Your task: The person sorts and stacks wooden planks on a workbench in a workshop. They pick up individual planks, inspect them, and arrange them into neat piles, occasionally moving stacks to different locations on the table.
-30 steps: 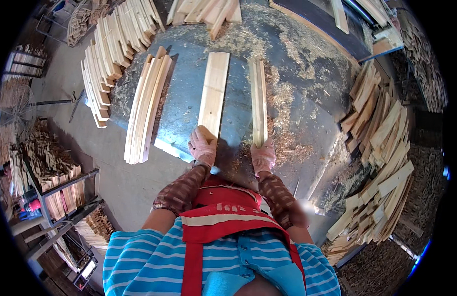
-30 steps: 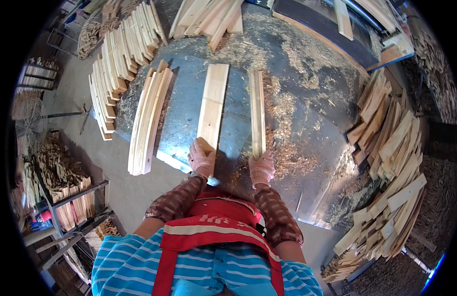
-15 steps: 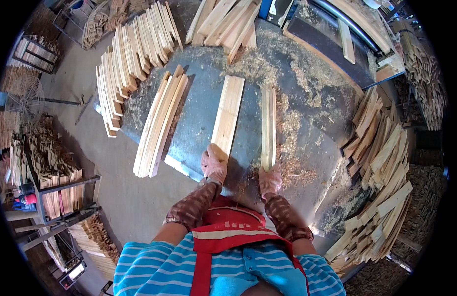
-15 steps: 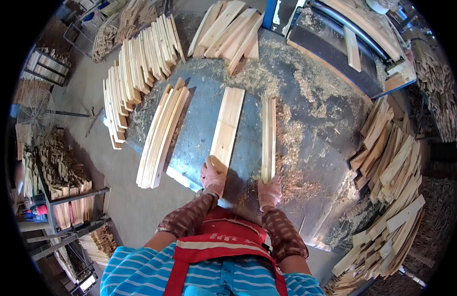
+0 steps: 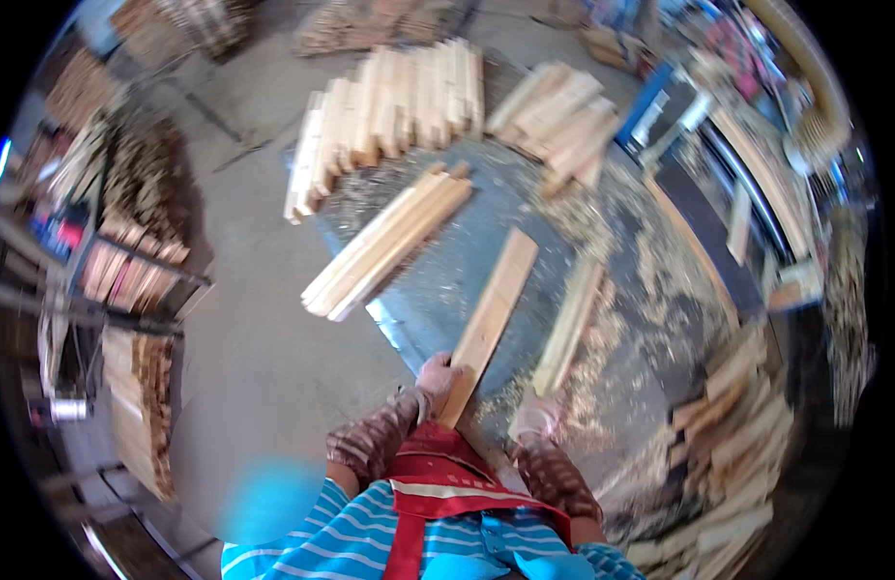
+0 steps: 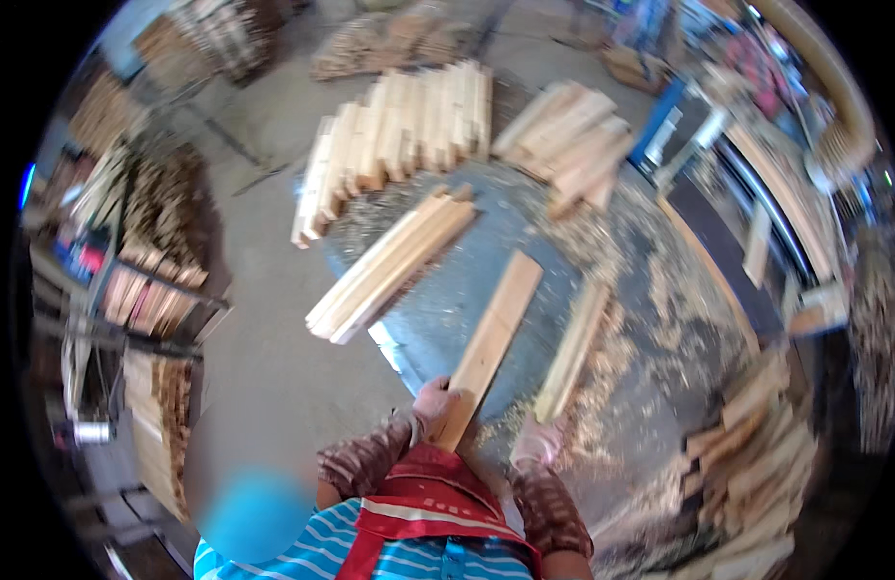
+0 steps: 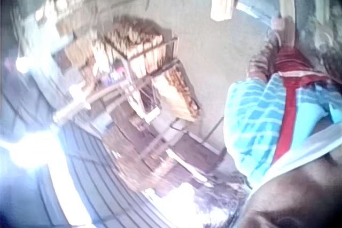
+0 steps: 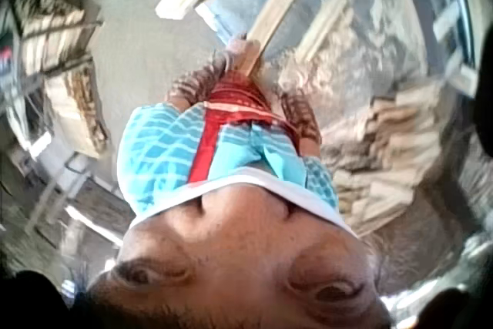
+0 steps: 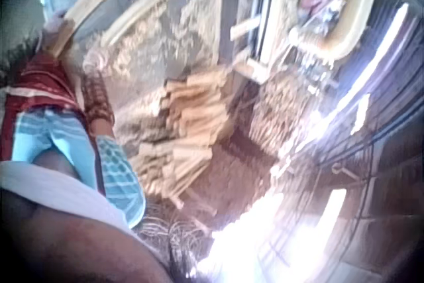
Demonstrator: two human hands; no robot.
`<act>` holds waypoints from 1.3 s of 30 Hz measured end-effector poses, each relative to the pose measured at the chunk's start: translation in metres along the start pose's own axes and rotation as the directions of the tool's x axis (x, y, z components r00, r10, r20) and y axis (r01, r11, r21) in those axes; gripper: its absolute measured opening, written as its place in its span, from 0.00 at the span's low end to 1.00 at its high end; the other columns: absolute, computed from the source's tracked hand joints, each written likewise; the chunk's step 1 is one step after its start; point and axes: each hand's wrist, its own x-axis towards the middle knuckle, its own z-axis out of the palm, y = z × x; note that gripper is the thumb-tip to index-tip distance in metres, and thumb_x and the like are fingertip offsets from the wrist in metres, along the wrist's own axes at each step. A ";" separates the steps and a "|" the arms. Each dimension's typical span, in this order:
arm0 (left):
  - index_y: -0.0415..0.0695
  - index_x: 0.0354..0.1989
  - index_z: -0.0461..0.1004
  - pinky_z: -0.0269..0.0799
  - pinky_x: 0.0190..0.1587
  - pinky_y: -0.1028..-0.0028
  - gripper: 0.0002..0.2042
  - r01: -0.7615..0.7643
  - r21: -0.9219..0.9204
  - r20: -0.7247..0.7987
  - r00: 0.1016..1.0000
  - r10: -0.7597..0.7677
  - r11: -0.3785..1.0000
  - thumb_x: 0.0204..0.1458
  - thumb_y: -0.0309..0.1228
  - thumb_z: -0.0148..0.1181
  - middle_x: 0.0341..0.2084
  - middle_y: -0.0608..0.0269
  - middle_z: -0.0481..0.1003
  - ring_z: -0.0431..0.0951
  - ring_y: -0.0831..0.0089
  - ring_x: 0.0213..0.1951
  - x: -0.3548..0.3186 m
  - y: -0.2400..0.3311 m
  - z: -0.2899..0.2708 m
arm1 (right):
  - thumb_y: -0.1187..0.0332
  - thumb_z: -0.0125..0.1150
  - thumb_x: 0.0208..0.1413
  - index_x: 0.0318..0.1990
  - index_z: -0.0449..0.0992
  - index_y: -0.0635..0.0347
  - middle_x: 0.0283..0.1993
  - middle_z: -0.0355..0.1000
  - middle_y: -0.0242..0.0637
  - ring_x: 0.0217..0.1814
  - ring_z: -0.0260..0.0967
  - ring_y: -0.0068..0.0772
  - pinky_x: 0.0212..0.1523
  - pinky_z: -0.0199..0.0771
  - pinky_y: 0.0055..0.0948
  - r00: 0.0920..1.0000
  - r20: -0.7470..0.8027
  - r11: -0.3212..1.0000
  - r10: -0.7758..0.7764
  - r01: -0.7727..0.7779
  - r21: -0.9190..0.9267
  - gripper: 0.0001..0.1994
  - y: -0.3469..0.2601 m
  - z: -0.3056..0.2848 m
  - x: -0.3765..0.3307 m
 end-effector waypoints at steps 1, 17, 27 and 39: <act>0.43 0.50 0.79 0.74 0.50 0.65 0.21 0.062 -0.046 -0.033 0.997 -0.063 0.997 0.50 0.41 0.65 0.39 0.53 0.81 0.81 0.64 0.44 -0.028 0.013 -0.020 | 0.56 0.66 0.51 0.61 0.63 0.63 0.50 0.76 0.54 0.50 0.76 0.58 0.50 0.77 0.49 0.993 0.087 0.997 0.074 -0.075 0.007 0.33 -0.011 -0.017 -0.011; 0.42 0.43 0.82 0.76 0.44 0.62 0.18 0.338 -0.356 -0.556 0.672 -0.488 0.871 0.46 0.39 0.67 0.36 0.47 0.82 0.84 0.60 0.39 -0.390 -0.244 -0.067 | 0.58 0.72 0.45 0.59 0.67 0.72 0.56 0.73 0.59 0.55 0.74 0.59 0.57 0.72 0.44 0.914 0.144 0.926 -0.378 0.372 0.070 0.37 0.061 -0.020 -0.014; 0.45 0.44 0.81 0.74 0.53 0.55 0.17 0.363 -0.342 -0.310 0.827 -0.468 0.867 0.48 0.40 0.61 0.41 0.45 0.80 0.80 0.47 0.49 -0.199 -0.266 -0.078 | 0.62 0.68 0.48 0.61 0.61 0.78 0.57 0.70 0.60 0.53 0.72 0.53 0.56 0.72 0.43 0.900 0.212 0.921 -0.381 0.349 0.176 0.37 -0.010 0.045 -0.053; 0.44 0.52 0.78 0.72 0.57 0.55 0.23 0.145 0.115 0.196 0.967 -0.165 0.983 0.52 0.46 0.58 0.48 0.43 0.79 0.77 0.46 0.54 0.101 -0.228 -0.181 | 0.63 0.68 0.49 0.63 0.62 0.75 0.58 0.68 0.66 0.56 0.71 0.58 0.62 0.67 0.42 0.961 -0.096 0.955 -0.258 0.239 -0.173 0.36 -0.038 0.076 -0.061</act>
